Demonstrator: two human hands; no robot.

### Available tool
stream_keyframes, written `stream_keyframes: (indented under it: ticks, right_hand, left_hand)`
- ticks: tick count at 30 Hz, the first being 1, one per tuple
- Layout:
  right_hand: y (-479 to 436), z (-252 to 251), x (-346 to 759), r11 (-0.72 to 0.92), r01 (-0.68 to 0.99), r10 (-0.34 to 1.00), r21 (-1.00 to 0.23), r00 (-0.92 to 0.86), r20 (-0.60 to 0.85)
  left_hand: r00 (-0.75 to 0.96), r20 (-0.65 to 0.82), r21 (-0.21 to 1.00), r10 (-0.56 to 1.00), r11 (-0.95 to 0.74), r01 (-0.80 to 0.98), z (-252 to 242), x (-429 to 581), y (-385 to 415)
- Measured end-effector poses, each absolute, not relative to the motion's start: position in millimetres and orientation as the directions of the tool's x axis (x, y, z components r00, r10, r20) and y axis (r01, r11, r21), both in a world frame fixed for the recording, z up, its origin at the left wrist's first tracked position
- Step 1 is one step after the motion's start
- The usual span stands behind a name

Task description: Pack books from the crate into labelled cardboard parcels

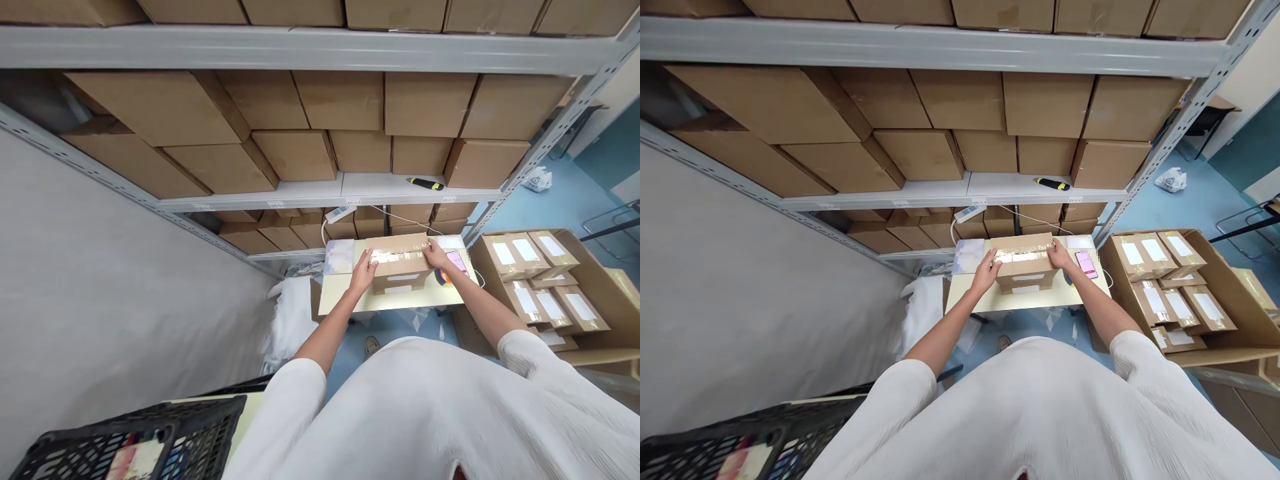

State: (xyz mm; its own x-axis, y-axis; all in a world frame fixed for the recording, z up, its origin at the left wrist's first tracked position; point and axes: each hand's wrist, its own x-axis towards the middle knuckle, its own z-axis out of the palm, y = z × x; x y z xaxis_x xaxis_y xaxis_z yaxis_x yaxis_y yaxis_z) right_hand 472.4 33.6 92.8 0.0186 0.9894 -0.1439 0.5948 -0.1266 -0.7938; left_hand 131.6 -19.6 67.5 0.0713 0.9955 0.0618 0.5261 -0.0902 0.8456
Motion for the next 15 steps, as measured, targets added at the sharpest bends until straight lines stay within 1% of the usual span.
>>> stream_keyframes:
  ticks: [3, 5, 9, 12, 15]
  right_hand:
    - [32.2, 89.7, 468.5, -0.104, 0.593, 0.994, -0.798, 0.032, -0.106]
    - [30.1, 88.1, 463.9, -0.106, 0.597, 0.993, -0.795, 0.03, -0.11]
    - [22.9, 83.8, 450.7, -0.13, 0.615, 0.986, -0.778, 0.001, -0.164]
    - [16.7, 79.4, 443.4, -0.19, 0.641, 0.973, -0.744, 0.025, -0.227]
    - [13.4, 76.8, 444.0, -0.226, 0.646, 0.967, -0.729, 0.056, -0.25]
  left_hand:
    - [0.067, 0.058, 0.852, 0.996, -0.085, 0.517, 66.3, 127.7, -19.3]
    - [0.065, 0.067, 0.855, 0.996, -0.091, 0.511, 64.8, 123.0, -19.7]
    - [0.045, 0.096, 0.854, 0.994, -0.105, 0.51, 58.9, 108.6, -22.8]
    - [0.045, 0.104, 0.855, 0.993, -0.113, 0.507, 54.2, 100.9, -24.4]
    - [0.066, 0.103, 0.859, 0.992, -0.122, 0.497, 52.0, 101.6, -23.3]
